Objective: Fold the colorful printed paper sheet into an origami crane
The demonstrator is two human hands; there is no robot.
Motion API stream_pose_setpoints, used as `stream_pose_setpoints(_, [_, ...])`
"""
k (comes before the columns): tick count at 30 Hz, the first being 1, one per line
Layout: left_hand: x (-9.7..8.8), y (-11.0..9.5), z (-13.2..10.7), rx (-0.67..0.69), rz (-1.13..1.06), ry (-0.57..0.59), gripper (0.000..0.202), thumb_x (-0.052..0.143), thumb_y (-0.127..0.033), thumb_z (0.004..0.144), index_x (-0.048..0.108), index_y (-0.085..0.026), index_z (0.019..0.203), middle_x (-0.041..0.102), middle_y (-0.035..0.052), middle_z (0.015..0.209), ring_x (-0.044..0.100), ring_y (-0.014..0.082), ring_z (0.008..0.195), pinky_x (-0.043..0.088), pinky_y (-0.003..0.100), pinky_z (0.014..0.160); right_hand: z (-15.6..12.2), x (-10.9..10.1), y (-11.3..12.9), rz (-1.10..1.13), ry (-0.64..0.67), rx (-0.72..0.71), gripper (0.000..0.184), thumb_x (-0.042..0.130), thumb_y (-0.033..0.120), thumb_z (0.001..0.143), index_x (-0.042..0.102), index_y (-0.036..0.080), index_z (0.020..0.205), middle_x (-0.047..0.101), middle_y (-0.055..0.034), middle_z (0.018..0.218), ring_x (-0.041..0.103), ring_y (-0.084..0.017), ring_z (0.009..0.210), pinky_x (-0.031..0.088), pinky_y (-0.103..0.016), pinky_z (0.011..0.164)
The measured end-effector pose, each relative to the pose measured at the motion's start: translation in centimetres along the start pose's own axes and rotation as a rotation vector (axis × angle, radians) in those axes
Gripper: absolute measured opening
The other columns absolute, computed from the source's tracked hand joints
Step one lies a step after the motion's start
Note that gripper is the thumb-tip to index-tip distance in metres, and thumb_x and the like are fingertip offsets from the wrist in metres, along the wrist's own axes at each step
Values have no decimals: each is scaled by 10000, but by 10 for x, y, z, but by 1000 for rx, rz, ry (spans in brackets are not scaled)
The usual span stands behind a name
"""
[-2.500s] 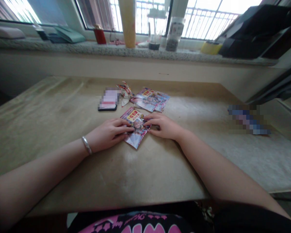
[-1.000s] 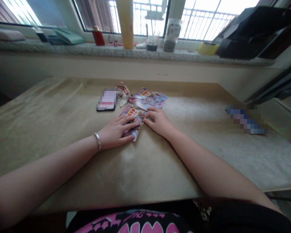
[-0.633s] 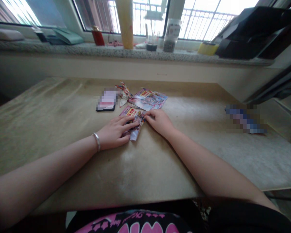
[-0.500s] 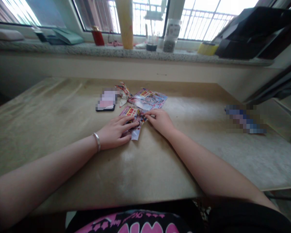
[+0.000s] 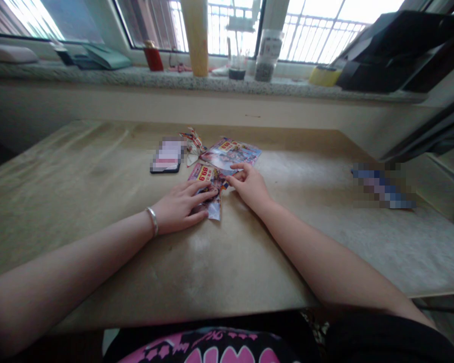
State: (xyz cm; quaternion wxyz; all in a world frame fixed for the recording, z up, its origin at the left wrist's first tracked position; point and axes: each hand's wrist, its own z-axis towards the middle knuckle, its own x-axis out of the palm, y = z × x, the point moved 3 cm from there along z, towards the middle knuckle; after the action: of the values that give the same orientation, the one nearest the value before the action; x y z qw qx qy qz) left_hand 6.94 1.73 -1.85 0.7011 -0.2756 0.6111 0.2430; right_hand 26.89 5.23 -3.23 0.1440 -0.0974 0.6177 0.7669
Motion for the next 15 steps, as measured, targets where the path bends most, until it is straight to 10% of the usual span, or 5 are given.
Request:
stream_pose_setpoints(8, [-1, 2, 1, -21, -48, -3, 621, 477, -475, 864, 421, -174, 1403, 418, 97, 1455, 369, 309, 1332, 273, 471, 1135, -10, 0, 16, -300, 10, -322, 29, 600, 240, 806, 618, 222, 793, 632, 11, 753, 593, -116, 627, 482, -258, 606])
stream_pose_setpoints(15, [-2, 2, 0, 22, -61, -16, 537, 482, -468, 870, 500, -225, 1349, 444, 78, 1428, 393, 303, 1305, 291, 479, 1117, -10, -1, 16, -347, 54, -333, 81, 630, 267, 787, 658, 216, 843, 665, -16, 832, 616, -135, 690, 501, -265, 622])
